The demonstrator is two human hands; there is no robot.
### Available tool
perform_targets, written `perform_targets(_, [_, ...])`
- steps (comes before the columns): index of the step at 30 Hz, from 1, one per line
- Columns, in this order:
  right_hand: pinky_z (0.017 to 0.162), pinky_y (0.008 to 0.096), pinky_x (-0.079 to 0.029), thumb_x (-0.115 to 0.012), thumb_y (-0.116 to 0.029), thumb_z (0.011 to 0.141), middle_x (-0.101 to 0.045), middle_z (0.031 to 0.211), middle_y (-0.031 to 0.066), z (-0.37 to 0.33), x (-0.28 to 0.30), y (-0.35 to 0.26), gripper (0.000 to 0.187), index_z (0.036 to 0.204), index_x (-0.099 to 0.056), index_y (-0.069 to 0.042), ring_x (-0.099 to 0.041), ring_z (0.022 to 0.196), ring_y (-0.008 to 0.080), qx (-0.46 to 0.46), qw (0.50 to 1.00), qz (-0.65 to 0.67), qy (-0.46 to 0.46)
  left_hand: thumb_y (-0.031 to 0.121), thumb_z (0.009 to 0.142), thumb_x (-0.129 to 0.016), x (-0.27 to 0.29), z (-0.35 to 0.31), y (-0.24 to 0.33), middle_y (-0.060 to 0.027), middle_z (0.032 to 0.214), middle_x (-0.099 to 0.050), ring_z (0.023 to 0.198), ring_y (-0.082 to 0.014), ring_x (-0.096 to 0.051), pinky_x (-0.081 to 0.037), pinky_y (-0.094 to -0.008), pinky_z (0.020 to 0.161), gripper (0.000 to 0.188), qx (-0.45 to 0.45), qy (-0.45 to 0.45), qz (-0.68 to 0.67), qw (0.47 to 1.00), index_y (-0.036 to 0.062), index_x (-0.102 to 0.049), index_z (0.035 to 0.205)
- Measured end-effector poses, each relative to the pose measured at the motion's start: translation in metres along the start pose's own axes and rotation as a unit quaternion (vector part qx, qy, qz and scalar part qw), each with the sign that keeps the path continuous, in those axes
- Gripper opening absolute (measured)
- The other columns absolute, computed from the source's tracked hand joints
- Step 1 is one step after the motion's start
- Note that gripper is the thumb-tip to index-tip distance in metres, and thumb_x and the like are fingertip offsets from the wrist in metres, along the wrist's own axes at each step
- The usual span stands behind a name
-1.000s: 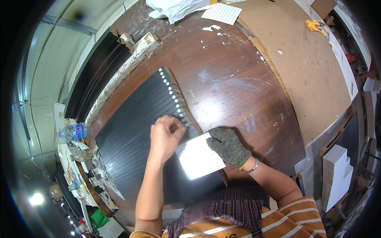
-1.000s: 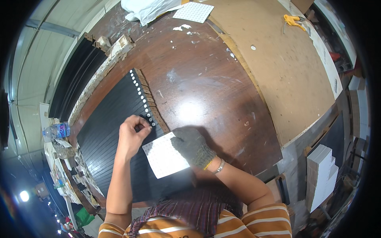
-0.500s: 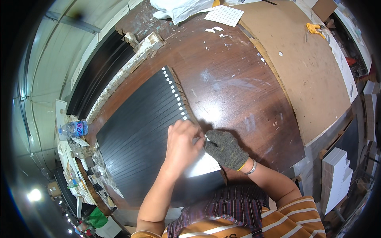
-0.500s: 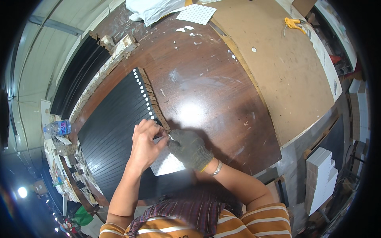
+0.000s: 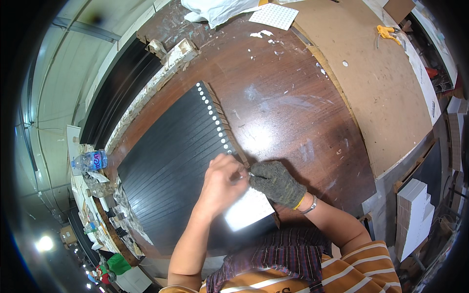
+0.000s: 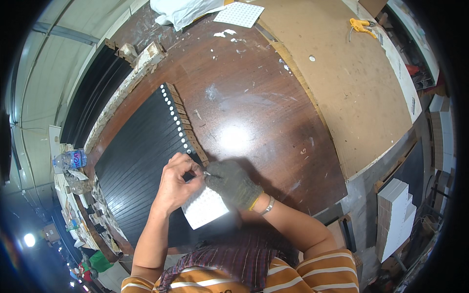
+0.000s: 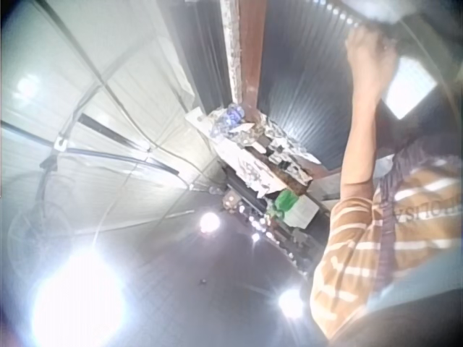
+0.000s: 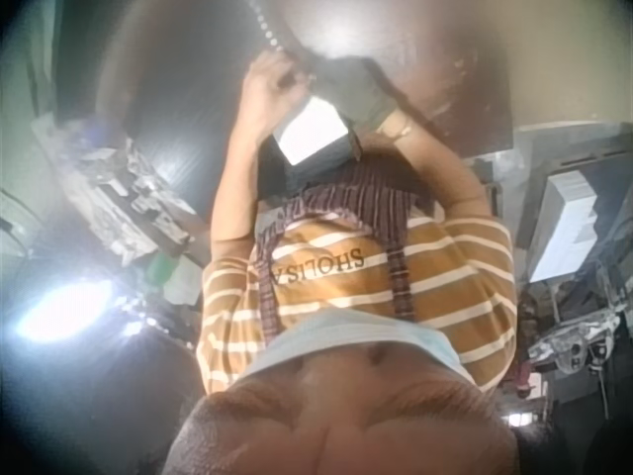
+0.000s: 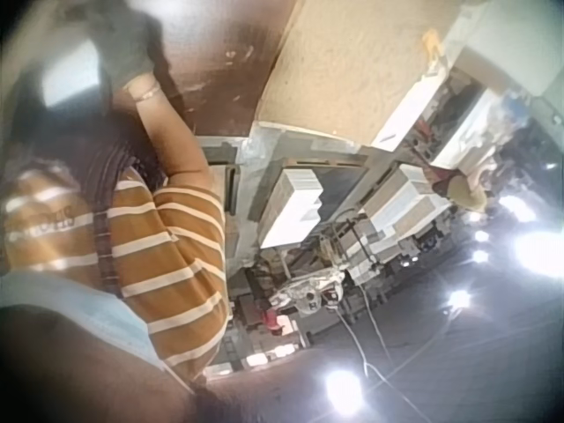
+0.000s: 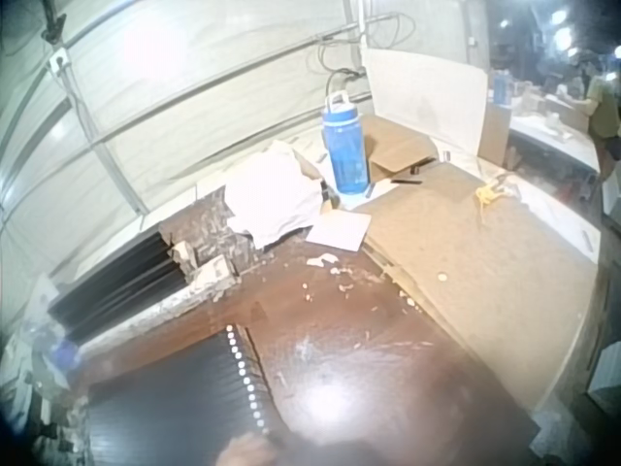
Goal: The person applies small white adhesive dots along the edge of a black rectangular panel using a sheet of dots and gloved hands. They then wipe the panel with a cloth and move it to a stack of similar panels.
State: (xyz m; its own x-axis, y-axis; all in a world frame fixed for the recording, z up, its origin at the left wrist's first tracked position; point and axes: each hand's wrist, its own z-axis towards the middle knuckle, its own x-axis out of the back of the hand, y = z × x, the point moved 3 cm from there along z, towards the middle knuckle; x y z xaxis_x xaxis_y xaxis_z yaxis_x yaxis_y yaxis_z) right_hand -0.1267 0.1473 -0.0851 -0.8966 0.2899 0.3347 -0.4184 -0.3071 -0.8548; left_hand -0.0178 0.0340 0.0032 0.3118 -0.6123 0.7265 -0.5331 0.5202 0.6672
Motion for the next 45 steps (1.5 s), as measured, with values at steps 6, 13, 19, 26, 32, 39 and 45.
perform_targets(6, [0.083, 0.0405, -0.055, -0.073, -0.010, 0.084, -0.072, 0.107, 0.0103, -0.005, -0.001, 0.005, 0.018, 0.102, -0.073, -0.009, -0.068, 0.096, 0.0283, 0.025, 0.998, 0.015, -0.056, 0.001, 0.067, -0.074, 0.001, -0.004, 0.001, -0.0062, 0.079, -0.062, 0.081, -0.0239, -0.056, -0.044, -0.0369, 0.078, 0.012, -0.067, 0.028, 0.077, 0.994, 0.0018, -0.064, 0.074])
perform_targets(13, [0.072, 0.0378, -0.055, -0.064, -0.010, 0.090, -0.070, 0.091, 0.0134, -0.001, 0.011, 0.005, 0.011, 0.090, -0.073, -0.003, -0.068, 0.084, 0.0270, -0.056, 0.994, 0.095, -0.002, 0.000, 0.068, -0.075, 0.008, -0.009, -0.006, -0.0058, 0.078, -0.062, 0.078, -0.0232, -0.057, -0.045, -0.0358, 0.074, 0.013, -0.095, 0.023, 0.000, 0.995, 0.0035, -0.064, 0.072])
perform_targets(19, [0.084, 0.0389, -0.055, -0.068, -0.007, 0.085, -0.070, 0.105, 0.0143, -0.003, 0.021, 0.004, 0.016, 0.100, -0.074, -0.006, -0.067, 0.096, 0.0287, -0.014, 0.999, 0.008, -0.032, 0.001, 0.072, -0.076, 0.017, -0.007, -0.022, -0.0055, 0.079, -0.062, 0.082, -0.0197, -0.058, -0.047, -0.0331, 0.077, 0.015, 0.049, 0.020, -0.092, 0.994, -0.0013, -0.063, 0.077])
perform_targets(26, [0.072, 0.0360, -0.054, -0.070, -0.008, 0.086, -0.070, 0.093, 0.0116, -0.001, 0.028, 0.005, 0.011, 0.093, -0.069, 0.000, -0.067, 0.084, 0.0231, -0.220, 0.962, 0.160, 0.025, 0.007, 0.083, -0.079, 0.018, -0.035, -0.027, -0.0080, 0.089, -0.070, 0.082, -0.0139, -0.063, -0.051, -0.0287, 0.072, 0.016, 0.202, 0.001, -0.234, 0.951, -0.0039, -0.071, 0.091])
perform_targets(32, [0.070, 0.0306, -0.053, -0.075, -0.009, 0.088, -0.072, 0.091, 0.0093, 0.003, 0.032, -0.006, 0.020, 0.102, -0.072, 0.004, -0.067, 0.082, 0.0133, -0.242, 0.948, 0.204, -0.037, 0.008, 0.083, -0.081, 0.011, -0.042, -0.024, -0.0062, 0.079, -0.067, 0.072, -0.0126, -0.060, -0.047, -0.0293, 0.066, 0.014, 0.147, 0.021, -0.205, 0.967, -0.0032, -0.075, 0.088])
perform_targets(39, [0.068, 0.0333, -0.054, -0.077, -0.014, 0.088, -0.073, 0.086, 0.0138, 0.000, 0.034, -0.008, 0.021, 0.098, -0.073, 0.004, -0.069, 0.075, 0.0190, -0.161, 0.979, 0.120, -0.037, 0.013, 0.083, -0.081, 0.012, -0.037, -0.022, -0.0085, 0.075, -0.068, 0.069, -0.0146, -0.059, -0.047, -0.0307, 0.065, 0.018, 0.139, 0.001, -0.161, 0.977, -0.0029, -0.077, 0.089])
perform_targets(45, [0.070, 0.0370, -0.055, -0.074, -0.011, 0.088, -0.072, 0.094, 0.0122, -0.005, 0.033, -0.008, 0.017, 0.104, -0.073, -0.006, -0.069, 0.081, 0.0238, -0.161, 0.981, 0.094, -0.049, 0.011, 0.079, -0.082, 0.018, -0.033, -0.012, -0.0090, 0.088, -0.070, 0.082, -0.0197, -0.062, -0.050, -0.0341, 0.074, 0.021, 0.091, 0.025, -0.121, 0.988, -0.0014, -0.076, 0.095])
